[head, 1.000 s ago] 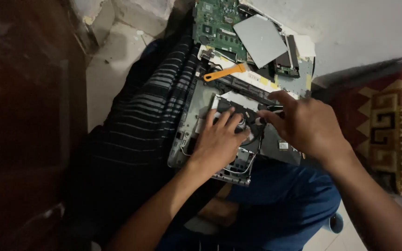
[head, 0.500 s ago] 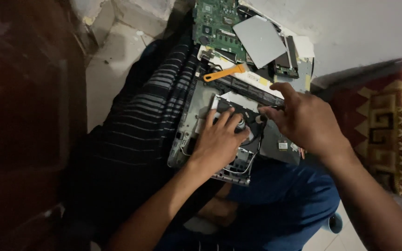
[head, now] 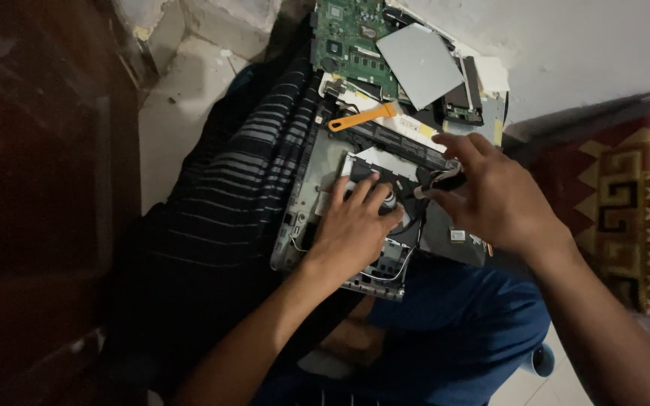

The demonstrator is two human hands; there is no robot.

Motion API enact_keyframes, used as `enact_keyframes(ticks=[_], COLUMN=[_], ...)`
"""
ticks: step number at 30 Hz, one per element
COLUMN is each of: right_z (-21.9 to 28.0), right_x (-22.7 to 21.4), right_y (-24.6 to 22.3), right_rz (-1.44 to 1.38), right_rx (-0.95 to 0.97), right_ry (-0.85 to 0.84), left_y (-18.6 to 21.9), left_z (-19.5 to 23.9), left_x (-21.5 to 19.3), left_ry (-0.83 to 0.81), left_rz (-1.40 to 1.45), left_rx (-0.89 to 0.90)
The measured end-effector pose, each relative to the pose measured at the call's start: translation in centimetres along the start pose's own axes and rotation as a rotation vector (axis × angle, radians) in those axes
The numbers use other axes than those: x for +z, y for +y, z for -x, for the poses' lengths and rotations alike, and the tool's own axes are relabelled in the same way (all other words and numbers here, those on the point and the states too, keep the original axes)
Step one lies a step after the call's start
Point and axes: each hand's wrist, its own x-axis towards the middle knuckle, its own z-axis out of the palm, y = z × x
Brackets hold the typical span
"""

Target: The person removes a hard drive from a disassembled laptop using a screwdriver, then places a metal cover plate into the drive bay and secures it with screws. The workspace contains various laptop components and tools.

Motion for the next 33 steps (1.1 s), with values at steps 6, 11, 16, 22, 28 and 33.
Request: enact_keyframes(ticks=[6, 11, 16, 22, 28, 33], right_z=[1.0, 0.8, 0.9, 0.7, 0.3, 1.0], right_x=[2.3, 2.7, 0.5, 1.9, 0.5, -0.2], right_y=[1.5, 1.8, 0.5, 1.6, 0.9, 0.2], right_rz=[-0.030, 0.150, -0.028, 0.051, -0.013, -0.162], right_rx=[-0.233, -0.151, -0.121, -0.178, -0.106, -0.278], right_ry=[0.239, 0.306, 0.076, 0.210, 0.089, -0.004], left_y=[0.1, 0.2, 0.1, 0.1, 0.0, 0.1], left_z=[0.1, 0.1, 0.2, 0.0, 0.0, -0.1], left_x=[-0.4, -0.6, -0.3, -0.4, 0.0, -0.6], left_ry=[0.005, 0.004, -0.015, 0.013, 0.015, -0.039], left_rz=[0.039, 0.034, 0.031, 0.015, 0.026, 0.025], left_rx=[-0.001, 0.000, -0.013, -0.010, -0.004, 0.002])
